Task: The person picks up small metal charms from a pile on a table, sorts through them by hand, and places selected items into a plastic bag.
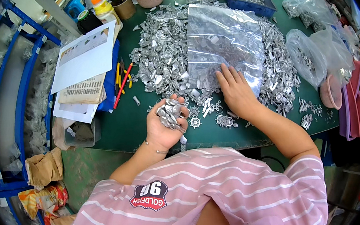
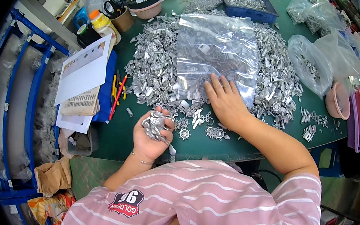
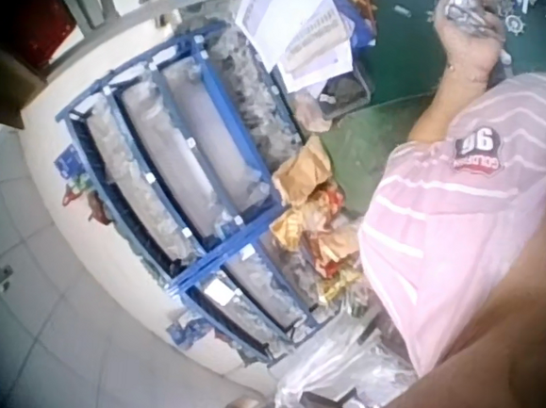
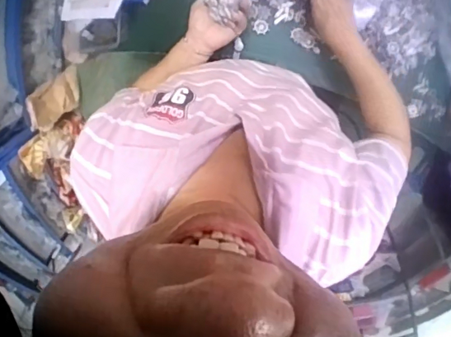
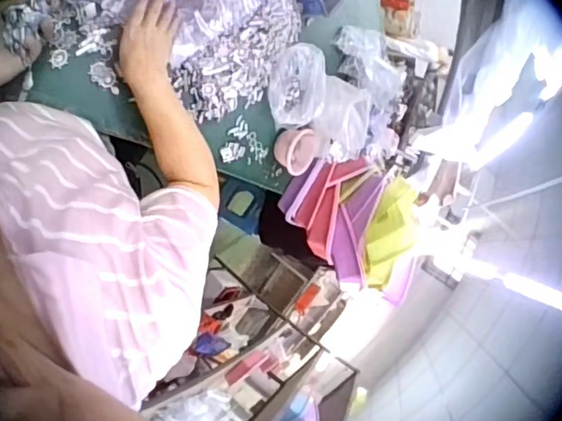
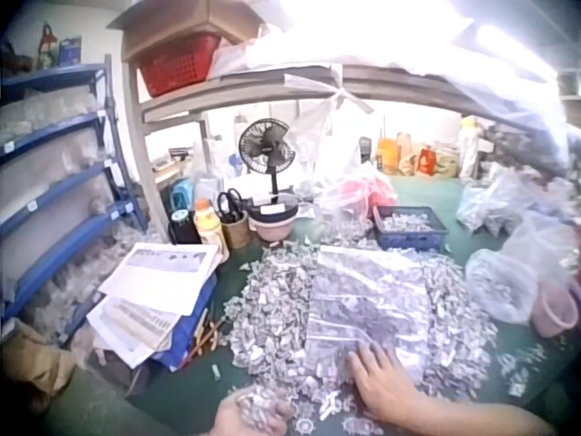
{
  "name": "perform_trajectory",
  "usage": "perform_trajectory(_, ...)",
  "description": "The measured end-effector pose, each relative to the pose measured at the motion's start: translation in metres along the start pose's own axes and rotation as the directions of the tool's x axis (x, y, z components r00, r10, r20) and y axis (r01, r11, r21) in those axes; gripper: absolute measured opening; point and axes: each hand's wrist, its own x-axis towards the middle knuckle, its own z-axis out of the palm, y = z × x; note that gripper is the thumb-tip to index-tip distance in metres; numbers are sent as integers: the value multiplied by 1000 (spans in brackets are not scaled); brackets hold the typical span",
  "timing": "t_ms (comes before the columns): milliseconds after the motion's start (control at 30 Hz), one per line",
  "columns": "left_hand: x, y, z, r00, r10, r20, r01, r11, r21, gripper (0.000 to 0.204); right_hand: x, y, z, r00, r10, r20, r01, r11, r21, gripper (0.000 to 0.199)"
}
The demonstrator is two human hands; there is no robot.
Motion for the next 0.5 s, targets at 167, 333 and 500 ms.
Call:
perform_trajectory(167,8,1,1,999,-42,-11,42,999,5,23,-2,40,-4,954,277,-112,-201,873,444,24)
perform_trajectory(333,7,5,1,1000,-30,0,30,1000,3,24,16,126,-72,463,872,-160,-309,328,893,21)
perform_trajectory(500,12,3,7,997,-11,-73,13,1000,14,23,14,118,-160,-291,696,-656,54,697,715,19)
